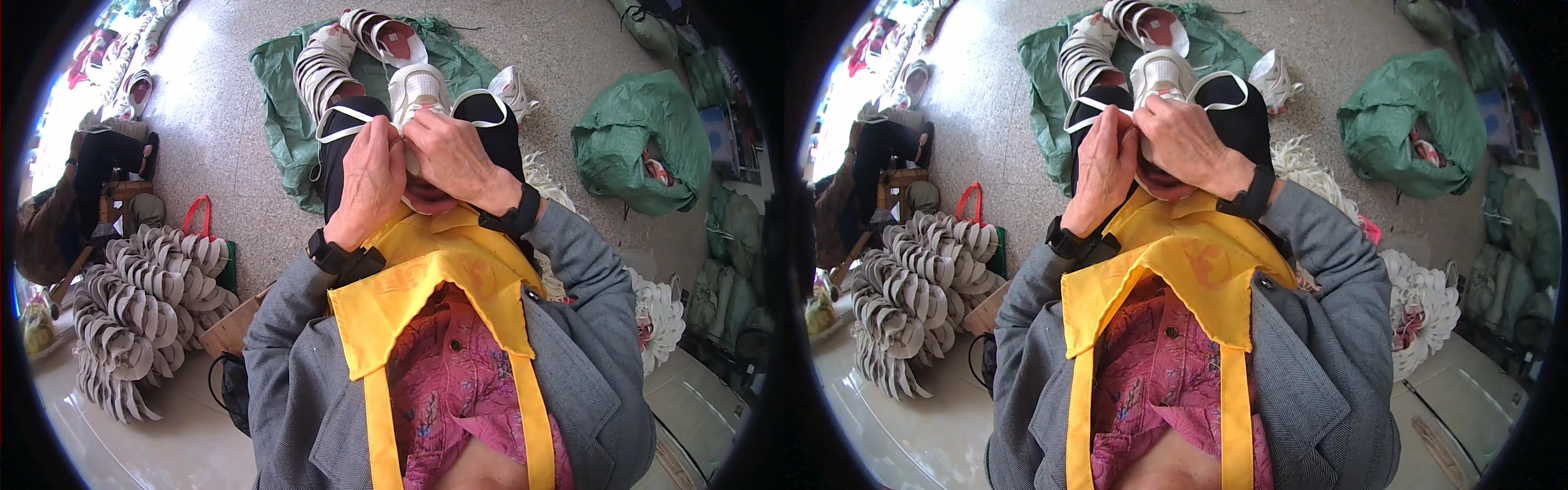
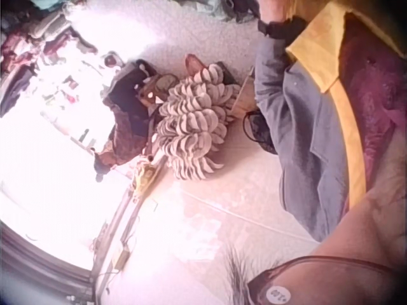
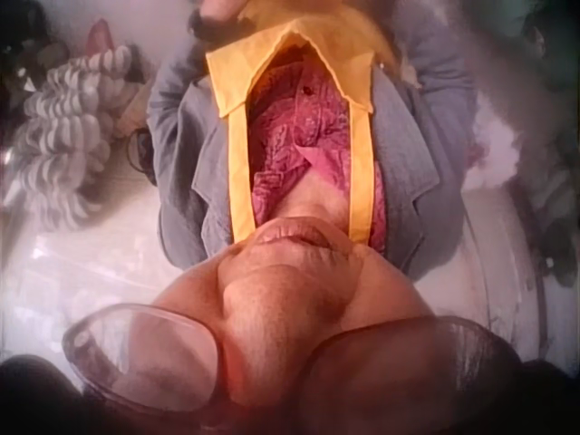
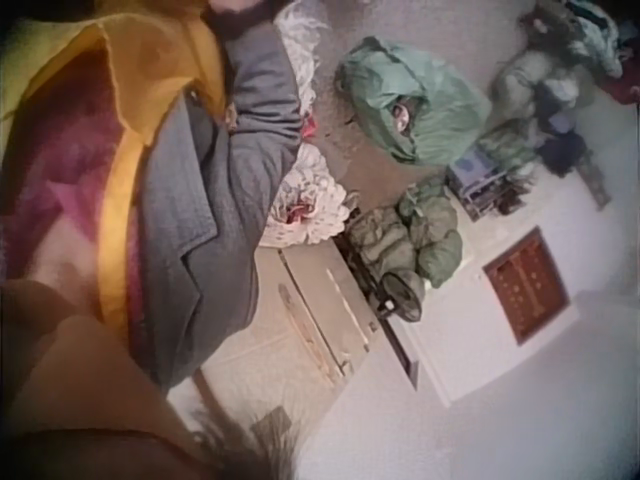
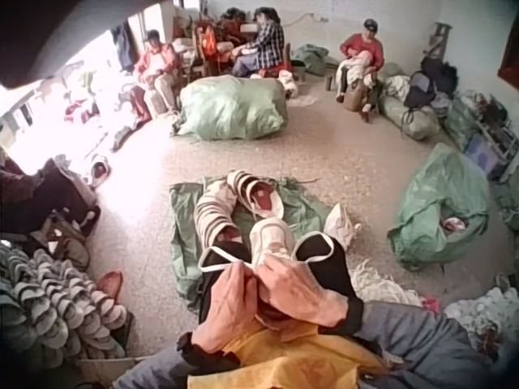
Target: Lacing a pair of white and pink sneakers while sitting on the floor in a workshop.
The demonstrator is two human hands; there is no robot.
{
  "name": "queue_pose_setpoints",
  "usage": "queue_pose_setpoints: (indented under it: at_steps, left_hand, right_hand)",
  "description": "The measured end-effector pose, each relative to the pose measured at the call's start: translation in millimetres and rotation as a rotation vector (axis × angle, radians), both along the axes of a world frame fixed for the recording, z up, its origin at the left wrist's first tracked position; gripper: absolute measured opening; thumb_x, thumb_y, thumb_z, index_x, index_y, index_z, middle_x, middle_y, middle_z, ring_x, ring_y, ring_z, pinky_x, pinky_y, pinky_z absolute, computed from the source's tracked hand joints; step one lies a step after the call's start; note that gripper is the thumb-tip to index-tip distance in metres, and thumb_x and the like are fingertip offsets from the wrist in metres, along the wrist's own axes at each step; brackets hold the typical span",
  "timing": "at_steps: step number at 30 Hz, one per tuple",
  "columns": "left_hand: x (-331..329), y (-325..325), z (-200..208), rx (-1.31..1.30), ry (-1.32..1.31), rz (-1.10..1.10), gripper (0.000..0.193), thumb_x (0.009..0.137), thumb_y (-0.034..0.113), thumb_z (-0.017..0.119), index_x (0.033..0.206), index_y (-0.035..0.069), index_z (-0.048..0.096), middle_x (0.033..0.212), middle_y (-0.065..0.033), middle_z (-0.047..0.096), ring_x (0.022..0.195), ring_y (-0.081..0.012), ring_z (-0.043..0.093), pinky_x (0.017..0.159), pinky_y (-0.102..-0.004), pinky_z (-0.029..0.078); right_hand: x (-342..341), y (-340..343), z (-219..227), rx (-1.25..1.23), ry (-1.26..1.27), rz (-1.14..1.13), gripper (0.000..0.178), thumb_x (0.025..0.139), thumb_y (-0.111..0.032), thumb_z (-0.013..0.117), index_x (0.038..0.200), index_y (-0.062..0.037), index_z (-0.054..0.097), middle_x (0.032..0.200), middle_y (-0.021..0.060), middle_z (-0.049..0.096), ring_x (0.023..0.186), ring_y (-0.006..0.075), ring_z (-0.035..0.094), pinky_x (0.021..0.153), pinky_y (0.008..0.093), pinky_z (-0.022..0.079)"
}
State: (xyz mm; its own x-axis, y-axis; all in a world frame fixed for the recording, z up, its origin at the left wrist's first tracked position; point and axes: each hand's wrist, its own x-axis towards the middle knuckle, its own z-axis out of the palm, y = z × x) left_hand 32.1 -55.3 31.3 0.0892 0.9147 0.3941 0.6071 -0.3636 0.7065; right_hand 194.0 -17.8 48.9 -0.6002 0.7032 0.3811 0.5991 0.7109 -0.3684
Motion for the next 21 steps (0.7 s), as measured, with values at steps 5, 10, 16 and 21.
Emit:
queue_pose_setpoints:
  at_steps: [5, 10, 16, 21]
  left_hand:
    - [0.0, 0.0, 3.6, -0.064, -0.052, 0.019, 0.014, 0.090, -0.002, 0.060, 0.098, 0.002, 0.048, 0.081, -0.0158, 0.057, 0.069, -0.0319, 0.062, 0.063, -0.0390, 0.049]
    - [-0.6, 3.1, 15.0, -0.108, -0.095, -0.041, 0.015, 0.088, -0.003, 0.064, 0.096, 0.001, 0.052, 0.082, -0.0109, 0.058, 0.067, -0.0200, 0.061, 0.062, -0.0319, 0.049]
    - [-4.1, 27.9, 35.9, -0.258, -0.168, -0.513, 0.029, 0.087, -0.003, 0.062, 0.115, 0.001, 0.060, 0.094, -0.0068, 0.066, 0.073, -0.0102, 0.060, 0.065, -0.0261, 0.050]
    - [2.1, 33.2, 43.3, -0.341, -0.178, -0.632, 0.016, 0.086, -0.001, 0.065, 0.101, 0.002, 0.059, 0.078, -0.0084, 0.062, 0.071, -0.0153, 0.062, 0.067, -0.0306, 0.052]
  right_hand:
    - [32.1, -11.5, 42.9, -0.117, 0.042, 0.069, 0.007, 0.081, -0.006, 0.066, 0.083, -0.0010, 0.062, 0.080, 0.0126, 0.060, 0.072, 0.0310, 0.064, 0.063, 0.0407, 0.052]
    - [57.3, -31.6, 76.1, -0.440, 0.204, 0.065, 0.012, 0.081, -0.002, 0.070, 0.079, -0.0007, 0.058, 0.073, 0.0091, 0.053, 0.062, 0.0239, 0.056, 0.056, 0.0348, 0.044]
    - [44.9, -26.4, 66.3, -0.321, 0.316, 0.086, 0.014, 0.081, -0.002, 0.071, 0.081, -0.0009, 0.057, 0.077, 0.0088, 0.053, 0.064, 0.0218, 0.057, 0.057, 0.0321, 0.045]
    - [44.9, -25.6, 53.1, -0.268, 0.321, 0.133, 0.013, 0.084, -0.003, 0.071, 0.085, -0.0011, 0.058, 0.081, 0.0094, 0.054, 0.069, 0.0233, 0.060, 0.062, 0.0320, 0.048]
